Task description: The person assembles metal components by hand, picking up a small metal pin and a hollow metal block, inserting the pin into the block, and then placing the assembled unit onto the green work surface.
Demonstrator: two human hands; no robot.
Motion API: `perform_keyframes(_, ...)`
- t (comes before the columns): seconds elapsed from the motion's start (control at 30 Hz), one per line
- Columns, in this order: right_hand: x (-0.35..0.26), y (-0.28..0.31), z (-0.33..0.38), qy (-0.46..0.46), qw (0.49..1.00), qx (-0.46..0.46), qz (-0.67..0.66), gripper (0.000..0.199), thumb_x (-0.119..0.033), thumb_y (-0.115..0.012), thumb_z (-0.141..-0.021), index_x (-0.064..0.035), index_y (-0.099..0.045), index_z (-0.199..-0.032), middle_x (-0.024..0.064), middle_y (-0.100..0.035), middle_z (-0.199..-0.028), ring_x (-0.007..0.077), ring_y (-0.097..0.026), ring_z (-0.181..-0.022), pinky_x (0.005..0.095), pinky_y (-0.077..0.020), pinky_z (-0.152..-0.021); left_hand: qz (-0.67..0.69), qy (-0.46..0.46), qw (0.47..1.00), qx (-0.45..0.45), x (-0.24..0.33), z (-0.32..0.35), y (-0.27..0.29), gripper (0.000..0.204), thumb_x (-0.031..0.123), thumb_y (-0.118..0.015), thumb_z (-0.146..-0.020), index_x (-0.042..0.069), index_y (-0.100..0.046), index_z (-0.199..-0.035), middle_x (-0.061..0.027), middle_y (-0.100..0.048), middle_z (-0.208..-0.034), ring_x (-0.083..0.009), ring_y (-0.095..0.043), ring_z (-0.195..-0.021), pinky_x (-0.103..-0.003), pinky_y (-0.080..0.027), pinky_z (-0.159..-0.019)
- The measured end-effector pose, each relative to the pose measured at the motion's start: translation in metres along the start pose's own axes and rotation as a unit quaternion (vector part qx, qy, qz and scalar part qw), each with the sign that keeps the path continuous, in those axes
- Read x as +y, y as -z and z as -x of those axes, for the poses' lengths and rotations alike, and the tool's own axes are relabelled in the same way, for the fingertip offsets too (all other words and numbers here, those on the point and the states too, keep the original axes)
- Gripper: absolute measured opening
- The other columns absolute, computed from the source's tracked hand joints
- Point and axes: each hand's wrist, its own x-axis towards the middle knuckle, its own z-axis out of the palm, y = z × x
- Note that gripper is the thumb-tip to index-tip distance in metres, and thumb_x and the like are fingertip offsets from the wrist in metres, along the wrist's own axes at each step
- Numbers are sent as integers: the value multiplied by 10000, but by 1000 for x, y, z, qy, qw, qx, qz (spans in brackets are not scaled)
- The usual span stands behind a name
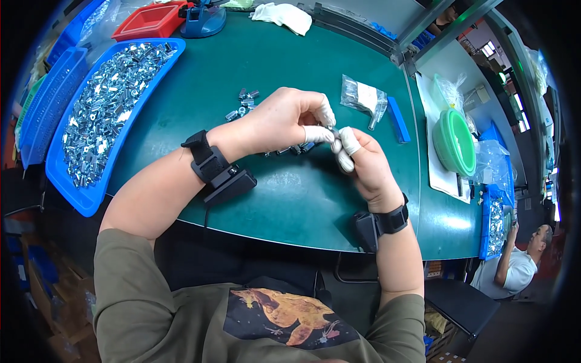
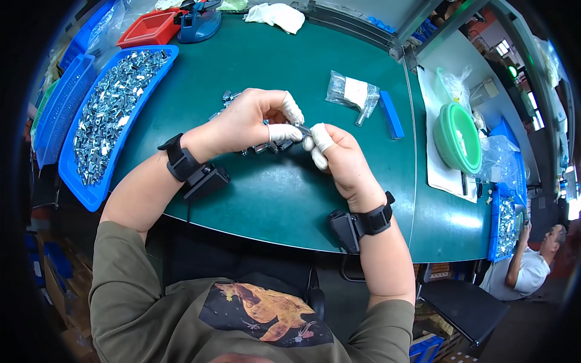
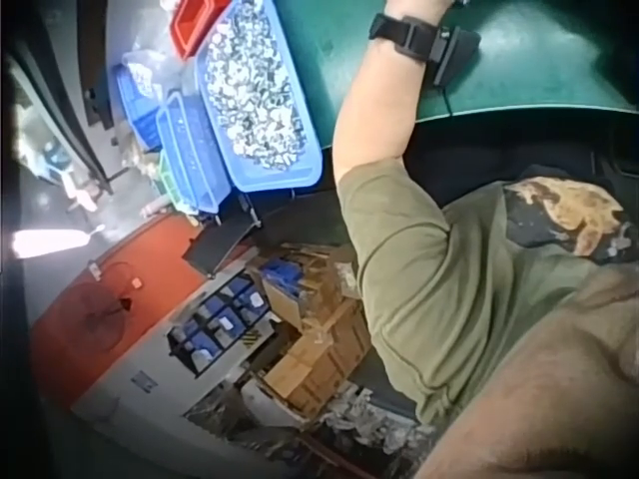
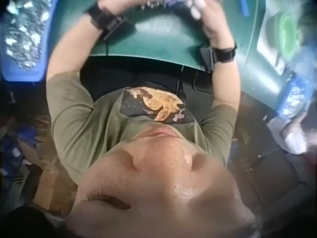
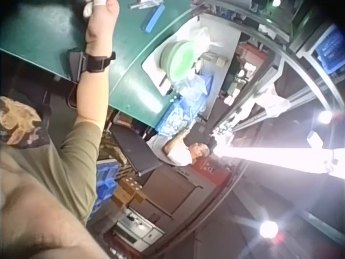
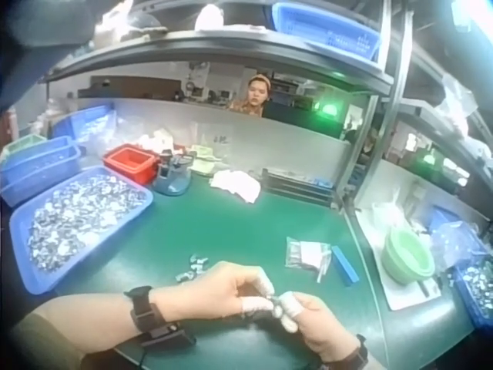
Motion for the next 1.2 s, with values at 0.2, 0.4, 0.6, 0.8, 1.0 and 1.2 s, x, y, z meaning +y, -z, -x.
perform_keyframes(0.2, 0, -1, 2, -32, 993, -44, -101, 247, -273, -458, -896, -57, -537, -806, -41, -472, -611, 32, -372, -488, 172, -285, -444, -88, -50, 995, 2, 23, 3, -4, 128, 83, -660, -730, 4, -563, -758, -61, -599, -693, -102, -559, -603, -246, -453, -536)
perform_keyframes(0.4, 3, -2, -4, 21, 998, 14, -64, 258, -280, -445, -904, -57, -542, -817, -44, -457, -585, 30, -328, -459, 172, -245, -416, -66, -36, 996, 53, 11, 1, -2, 138, 72, -660, -731, 7, -558, -798, -54, -592, -700, -85, -550, -609, -227, -448, -539)
perform_keyframes(0.6, 0, 2, -4, 6, 993, 114, -17, 251, -271, -428, -911, -55, -538, -843, -41, -424, -565, 34, -295, -443, 172, -232, -406, -52, 8, 950, 307, -29, -10, 61, 175, 83, -661, -733, 11, -554, -850, -58, -602, -748, -104, -569, -634, -226, -459, -555)
perform_keyframes(0.8, -2, 2, -4, 0, 993, 122, 4, 268, -268, -417, -916, -50, -547, -833, -45, -417, -555, 23, -281, -439, 166, -220, -403, -214, 61, 756, 615, -41, 31, 175, 271, 121, -665, -726, -10, -555, -936, -124, -614, -834, -178, -601, -721, -283, -484, -636)
perform_keyframes(1.0, -1, -1, -8, 5, 993, 118, 11, 264, -269, -419, -915, -53, -548, -838, -46, -416, -554, 19, -280, -440, 165, -216, -403, -524, 144, 553, 631, -42, 41, 187, 307, 132, -642, -746, -15, -552, -1000, -159, -610, -884, -234, -595, -814, -308, -464, -750)
perform_keyframes(1.2, -1, 3, -4, 0, 992, 129, 8, 263, -266, -419, -915, -51, -551, -841, -47, -419, -555, 17, -278, -441, 159, -217, -403, -377, 176, 748, 517, -32, 27, 170, 297, 138, -640, -742, 8, -568, -1000, -167, -583, -989, -252, -569, -903, -318, -437, -808)
